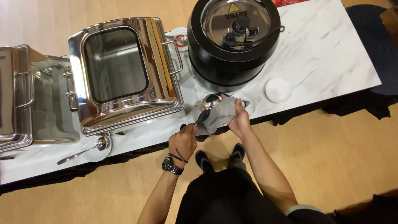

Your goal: Wipe and clean silverware and small plates on a catering table.

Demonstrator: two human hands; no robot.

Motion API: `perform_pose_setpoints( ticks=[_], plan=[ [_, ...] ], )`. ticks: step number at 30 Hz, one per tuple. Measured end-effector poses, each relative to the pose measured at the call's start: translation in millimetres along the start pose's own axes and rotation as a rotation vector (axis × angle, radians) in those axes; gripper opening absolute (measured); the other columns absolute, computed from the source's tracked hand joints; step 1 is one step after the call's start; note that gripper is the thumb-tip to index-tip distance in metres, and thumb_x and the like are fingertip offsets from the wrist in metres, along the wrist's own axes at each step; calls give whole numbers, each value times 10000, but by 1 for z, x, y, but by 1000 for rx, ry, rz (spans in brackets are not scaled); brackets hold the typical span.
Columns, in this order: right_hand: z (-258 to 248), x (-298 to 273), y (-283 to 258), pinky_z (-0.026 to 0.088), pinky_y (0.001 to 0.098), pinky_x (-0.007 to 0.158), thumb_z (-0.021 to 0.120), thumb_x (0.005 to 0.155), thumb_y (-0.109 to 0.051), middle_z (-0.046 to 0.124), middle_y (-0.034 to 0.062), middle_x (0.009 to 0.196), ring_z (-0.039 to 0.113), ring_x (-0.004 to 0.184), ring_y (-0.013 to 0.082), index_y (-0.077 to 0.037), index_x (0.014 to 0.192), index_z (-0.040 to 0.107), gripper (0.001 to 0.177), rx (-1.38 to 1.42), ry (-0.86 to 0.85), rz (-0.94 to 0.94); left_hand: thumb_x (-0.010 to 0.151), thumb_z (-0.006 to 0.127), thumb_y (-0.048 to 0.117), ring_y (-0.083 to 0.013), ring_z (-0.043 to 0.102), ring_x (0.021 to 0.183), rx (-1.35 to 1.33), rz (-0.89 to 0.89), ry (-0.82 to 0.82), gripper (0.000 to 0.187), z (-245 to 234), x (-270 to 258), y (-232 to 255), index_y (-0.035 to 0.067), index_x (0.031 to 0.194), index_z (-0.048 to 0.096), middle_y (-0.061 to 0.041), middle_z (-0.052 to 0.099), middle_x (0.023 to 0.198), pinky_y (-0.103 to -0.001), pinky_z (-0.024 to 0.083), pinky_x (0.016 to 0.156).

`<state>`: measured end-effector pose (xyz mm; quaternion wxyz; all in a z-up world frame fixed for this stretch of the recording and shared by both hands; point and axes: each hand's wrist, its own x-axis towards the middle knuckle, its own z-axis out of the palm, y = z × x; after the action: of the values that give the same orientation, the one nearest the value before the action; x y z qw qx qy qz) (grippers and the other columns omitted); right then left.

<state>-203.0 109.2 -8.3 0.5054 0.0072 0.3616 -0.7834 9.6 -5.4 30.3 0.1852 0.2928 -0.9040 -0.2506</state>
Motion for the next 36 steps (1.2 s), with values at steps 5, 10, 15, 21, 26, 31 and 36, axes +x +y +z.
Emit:
perform_pose_setpoints(
  ticks=[5, 10, 15, 21, 26, 31, 36],
  plan=[
    [-15, 10, 14, 535, 363, 902, 672, 970, -298, 718, 105, 1118, 656, 1026, 203, -18, 1276, 659, 415, -836, 113, -265, 934, 669, 137, -331, 681, 625, 2, 129, -23, 132, 13, -6, 0, 40, 1021, 695, -133, 729, 844, -402, 534, 540],
    [-31, 22, 14, 534, 328, 825, 661, 945, -241, 748, 89, 977, 676, 879, 134, -29, 1096, 770, 282, -1360, 395, -451, 929, 654, 143, -316, 684, 632, -25, 143, -30, 161, 28, -5, 2, 46, 1050, 700, -125, 723, 832, -399, 543, 553],
    [-52, 6, -11, 518, 340, 866, 581, 1053, -382, 736, 107, 1029, 627, 929, 168, 3, 1111, 761, 429, -792, 682, -437, 976, 628, 197, -343, 698, 657, 40, -5, 50, 167, 47, -6, -8, 76, 1056, 712, -122, 726, 824, -432, 543, 548],
    [-63, -17, 8, 491, 302, 911, 689, 958, -442, 756, 110, 1064, 675, 1015, 171, 25, 1191, 701, 522, -1072, 446, 91, 980, 620, 216, -387, 705, 720, 127, -33, -194, 173, 120, -5, -49, 51, 997, 669, -161, 725, 853, -493, 546, 585],
    [-86, -11, 33, 521, 314, 845, 703, 939, -422, 755, 129, 1053, 663, 957, 189, 50, 1191, 703, 535, -946, 445, 46, 989, 612, 181, -355, 721, 741, 150, 45, -139, 146, 175, -2, -79, 54, 1029, 673, -153, 717, 905, -459, 571, 607],
    [-88, -15, 26, 536, 303, 821, 694, 956, -391, 747, 105, 1027, 666, 931, 175, 56, 1176, 694, 498, -871, 434, 90, 942, 633, 142, -304, 707, 836, 177, 101, -52, 178, 164, 3, -70, 75, 1096, 693, -131, 617, 990, -410, 590, 620],
    [-107, -11, 26, 523, 291, 834, 693, 951, -334, 731, 83, 1014, 645, 940, 159, -28, 1226, 717, 412, -951, 448, -36, 931, 664, 167, -273, 636, 930, 284, 117, 7, 256, 149, 6, -65, 94, 1173, 702, -83, 567, 980, -395, 583, 642]
  ],
)
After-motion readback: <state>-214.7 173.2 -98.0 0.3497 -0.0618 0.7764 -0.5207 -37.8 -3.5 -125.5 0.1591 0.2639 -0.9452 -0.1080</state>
